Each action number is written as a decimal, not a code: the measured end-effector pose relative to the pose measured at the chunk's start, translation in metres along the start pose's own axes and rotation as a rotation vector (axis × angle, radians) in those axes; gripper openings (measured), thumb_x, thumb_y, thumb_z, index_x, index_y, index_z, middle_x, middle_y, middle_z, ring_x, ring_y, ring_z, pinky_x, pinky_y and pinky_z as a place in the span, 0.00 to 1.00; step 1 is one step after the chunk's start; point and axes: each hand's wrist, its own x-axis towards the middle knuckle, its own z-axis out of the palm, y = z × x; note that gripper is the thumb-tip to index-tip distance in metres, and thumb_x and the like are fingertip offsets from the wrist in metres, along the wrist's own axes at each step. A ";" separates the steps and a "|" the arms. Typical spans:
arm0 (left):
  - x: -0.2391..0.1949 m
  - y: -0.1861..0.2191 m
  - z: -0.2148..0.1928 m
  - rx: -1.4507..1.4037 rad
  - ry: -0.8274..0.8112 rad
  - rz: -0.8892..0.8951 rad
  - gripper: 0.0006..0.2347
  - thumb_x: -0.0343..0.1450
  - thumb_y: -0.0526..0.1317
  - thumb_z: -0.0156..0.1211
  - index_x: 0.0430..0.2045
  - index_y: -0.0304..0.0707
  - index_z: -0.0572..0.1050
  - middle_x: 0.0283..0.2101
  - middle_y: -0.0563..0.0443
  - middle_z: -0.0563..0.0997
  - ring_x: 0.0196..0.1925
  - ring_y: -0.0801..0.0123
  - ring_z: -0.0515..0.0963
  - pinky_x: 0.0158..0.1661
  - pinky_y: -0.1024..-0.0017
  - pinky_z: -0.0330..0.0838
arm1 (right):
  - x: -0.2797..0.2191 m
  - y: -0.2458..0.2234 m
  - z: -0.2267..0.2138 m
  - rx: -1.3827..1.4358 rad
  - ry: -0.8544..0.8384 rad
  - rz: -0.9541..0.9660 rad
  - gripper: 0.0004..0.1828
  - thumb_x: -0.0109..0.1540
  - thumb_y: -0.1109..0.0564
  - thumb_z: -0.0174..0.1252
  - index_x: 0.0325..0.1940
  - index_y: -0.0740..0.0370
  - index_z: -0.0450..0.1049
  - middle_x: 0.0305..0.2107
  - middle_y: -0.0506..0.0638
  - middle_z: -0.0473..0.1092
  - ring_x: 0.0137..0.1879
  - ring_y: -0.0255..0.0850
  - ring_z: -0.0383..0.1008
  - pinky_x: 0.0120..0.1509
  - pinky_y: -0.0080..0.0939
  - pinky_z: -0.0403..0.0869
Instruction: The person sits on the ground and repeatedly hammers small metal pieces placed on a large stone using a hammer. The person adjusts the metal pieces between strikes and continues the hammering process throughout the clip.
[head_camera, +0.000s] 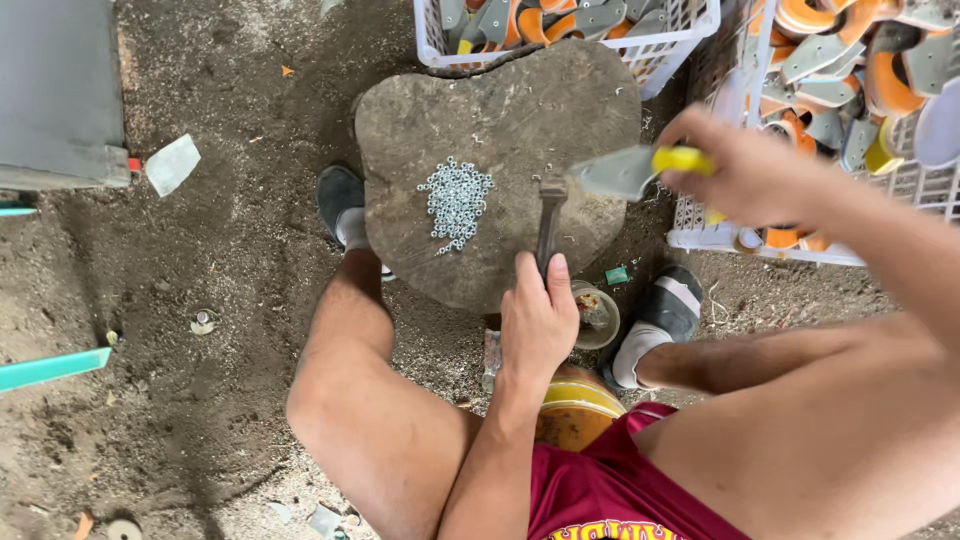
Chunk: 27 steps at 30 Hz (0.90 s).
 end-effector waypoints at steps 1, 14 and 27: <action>0.001 0.001 0.001 -0.012 0.002 0.011 0.14 0.79 0.48 0.45 0.39 0.35 0.66 0.23 0.29 0.80 0.29 0.32 0.81 0.28 0.41 0.71 | 0.000 -0.006 0.021 0.002 0.006 -0.020 0.22 0.65 0.48 0.57 0.61 0.55 0.65 0.40 0.61 0.77 0.42 0.56 0.79 0.46 0.57 0.75; 0.009 -0.004 0.009 0.156 -0.097 -0.024 0.16 0.78 0.49 0.44 0.43 0.29 0.63 0.24 0.24 0.80 0.30 0.27 0.81 0.33 0.38 0.74 | 0.020 -0.012 0.022 -0.190 0.138 -0.193 0.23 0.61 0.48 0.63 0.55 0.63 0.72 0.42 0.64 0.75 0.48 0.61 0.78 0.50 0.57 0.75; 0.005 0.002 0.012 0.147 -0.122 -0.091 0.15 0.79 0.48 0.45 0.40 0.29 0.62 0.25 0.23 0.79 0.31 0.27 0.80 0.35 0.39 0.74 | 0.114 -0.125 0.061 -0.265 0.024 -0.617 0.10 0.58 0.57 0.63 0.42 0.56 0.83 0.35 0.55 0.79 0.41 0.57 0.79 0.48 0.56 0.76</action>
